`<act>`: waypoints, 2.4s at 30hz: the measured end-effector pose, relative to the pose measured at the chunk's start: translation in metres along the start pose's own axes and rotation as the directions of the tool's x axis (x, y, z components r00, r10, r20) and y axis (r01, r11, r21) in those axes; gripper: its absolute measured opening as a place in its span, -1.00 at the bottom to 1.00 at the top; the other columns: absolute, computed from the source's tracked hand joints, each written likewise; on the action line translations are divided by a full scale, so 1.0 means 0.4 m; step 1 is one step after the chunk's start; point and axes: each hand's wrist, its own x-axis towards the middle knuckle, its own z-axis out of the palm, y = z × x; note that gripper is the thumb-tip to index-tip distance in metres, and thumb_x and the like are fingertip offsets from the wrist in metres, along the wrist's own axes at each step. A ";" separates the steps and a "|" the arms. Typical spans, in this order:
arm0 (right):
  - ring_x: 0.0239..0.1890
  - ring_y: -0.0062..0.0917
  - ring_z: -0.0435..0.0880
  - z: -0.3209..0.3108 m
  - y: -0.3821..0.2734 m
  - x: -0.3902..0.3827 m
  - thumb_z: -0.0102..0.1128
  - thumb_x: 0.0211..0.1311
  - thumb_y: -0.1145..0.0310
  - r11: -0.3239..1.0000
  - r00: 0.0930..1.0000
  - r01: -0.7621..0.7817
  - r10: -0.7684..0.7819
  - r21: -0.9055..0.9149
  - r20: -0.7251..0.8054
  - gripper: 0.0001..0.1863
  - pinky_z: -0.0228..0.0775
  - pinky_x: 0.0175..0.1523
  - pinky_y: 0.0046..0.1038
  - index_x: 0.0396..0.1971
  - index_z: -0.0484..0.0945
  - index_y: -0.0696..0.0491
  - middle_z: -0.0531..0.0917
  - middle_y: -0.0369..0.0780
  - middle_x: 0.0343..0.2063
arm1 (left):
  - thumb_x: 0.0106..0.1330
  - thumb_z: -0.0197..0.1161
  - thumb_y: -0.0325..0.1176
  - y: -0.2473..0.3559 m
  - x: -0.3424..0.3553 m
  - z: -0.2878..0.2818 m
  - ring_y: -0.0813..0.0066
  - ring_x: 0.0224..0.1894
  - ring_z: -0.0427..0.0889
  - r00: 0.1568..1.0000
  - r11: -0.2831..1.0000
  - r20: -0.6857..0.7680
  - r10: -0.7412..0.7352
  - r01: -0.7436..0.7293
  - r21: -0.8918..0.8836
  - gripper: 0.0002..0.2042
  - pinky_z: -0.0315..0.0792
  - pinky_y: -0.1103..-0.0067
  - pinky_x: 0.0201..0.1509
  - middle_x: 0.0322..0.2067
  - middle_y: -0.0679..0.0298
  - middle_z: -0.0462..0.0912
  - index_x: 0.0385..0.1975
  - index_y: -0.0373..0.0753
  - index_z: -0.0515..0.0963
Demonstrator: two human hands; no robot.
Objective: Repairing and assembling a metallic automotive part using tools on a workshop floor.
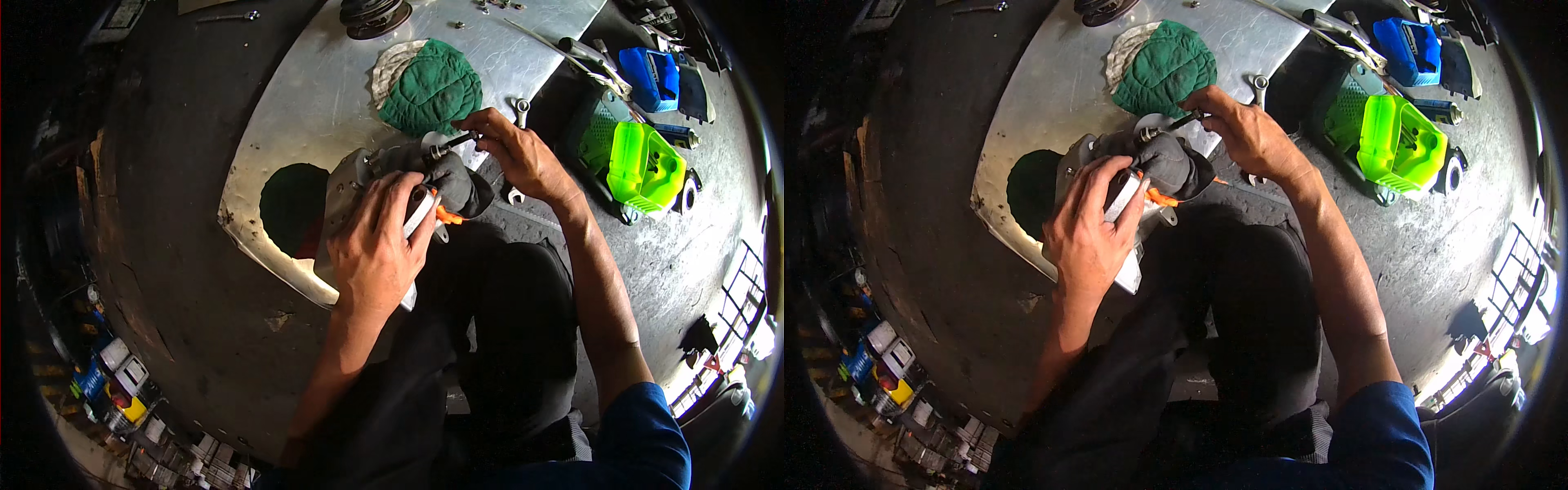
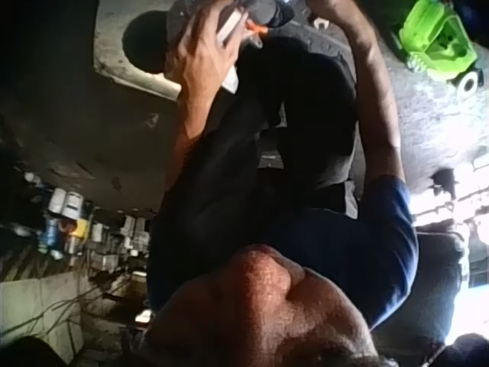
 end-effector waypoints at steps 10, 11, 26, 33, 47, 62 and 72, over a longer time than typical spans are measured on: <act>-0.12 -0.26 0.78 -0.023 -0.003 0.016 0.08 0.48 0.35 0.994 0.997 -0.057 0.062 -0.096 0.051 -0.75 0.58 -0.07 -0.30 0.04 0.51 0.12 0.75 -0.11 -0.21 | 0.26 0.42 -0.34 -0.006 0.002 0.003 0.26 -0.12 0.74 0.999 1.000 -0.023 0.024 -0.024 -0.001 -0.69 0.62 0.43 -0.08 -0.12 0.21 0.70 -0.03 -0.20 0.56; -0.17 -0.26 0.79 -0.027 0.001 0.017 0.09 0.49 0.33 0.996 0.997 -0.049 0.054 -0.072 0.062 -0.75 0.57 -0.10 -0.30 0.03 0.52 0.14 0.75 -0.10 -0.24 | 0.26 0.42 -0.34 -0.004 0.004 0.001 0.26 -0.12 0.74 0.999 1.000 -0.022 0.025 -0.025 -0.003 -0.69 0.62 0.43 -0.08 -0.12 0.21 0.70 -0.03 -0.20 0.56; -0.22 -0.13 0.75 -0.022 -0.023 0.026 0.16 0.43 0.31 0.992 1.000 -0.027 0.028 -0.126 0.004 -0.76 0.57 -0.12 -0.21 -0.03 0.56 0.10 0.74 -0.07 -0.28 | 0.24 0.43 -0.37 -0.008 -0.002 0.001 0.26 -0.09 0.73 0.999 1.000 -0.026 0.029 -0.029 -0.002 -0.67 0.63 0.44 -0.08 -0.12 0.22 0.70 -0.02 -0.20 0.56; -0.40 -0.25 0.75 -0.022 -0.003 0.049 0.13 0.46 0.26 0.954 0.994 -0.024 0.055 -0.299 0.094 -0.77 0.57 -0.22 -0.24 -0.14 0.64 0.10 0.74 -0.17 -0.34 | 0.23 0.44 -0.37 -0.006 -0.002 0.004 0.25 -0.09 0.73 1.000 1.000 -0.019 0.015 -0.015 -0.005 -0.66 0.63 0.43 -0.08 -0.12 0.22 0.69 -0.02 -0.20 0.56; -0.24 -0.17 0.76 -0.026 0.026 0.039 0.14 0.42 0.32 0.827 0.975 0.185 -0.088 -0.530 0.204 -0.77 0.59 -0.17 -0.21 -0.05 0.58 0.10 0.75 -0.08 -0.27 | 0.22 0.45 -0.40 0.001 0.006 0.003 0.17 -0.11 0.73 1.000 0.998 -0.016 -0.027 0.026 -0.057 -0.68 0.60 0.39 -0.08 -0.13 0.19 0.71 -0.03 -0.20 0.60; -0.55 -0.25 0.61 -0.010 0.042 0.043 0.18 0.40 0.36 0.930 0.988 0.136 -0.104 -0.342 0.112 -0.58 0.50 -0.39 -0.29 0.20 0.47 0.14 0.55 -0.12 -0.63 | 0.23 0.43 -0.36 -0.016 -0.004 0.011 0.26 -0.10 0.73 0.999 0.999 -0.029 0.039 -0.040 -0.015 -0.67 0.63 0.44 -0.09 -0.12 0.22 0.69 -0.03 -0.20 0.56; -0.23 -0.23 0.76 -0.044 0.017 0.042 0.21 0.40 0.24 0.975 0.968 -0.043 0.094 -0.216 0.231 -0.73 0.58 -0.17 -0.26 -0.17 0.60 0.18 0.72 -0.09 -0.22 | 0.23 0.44 -0.34 -0.009 0.000 0.005 0.25 -0.10 0.73 1.000 0.999 -0.015 0.024 -0.025 -0.021 -0.67 0.62 0.44 -0.05 -0.13 0.22 0.69 -0.03 -0.20 0.57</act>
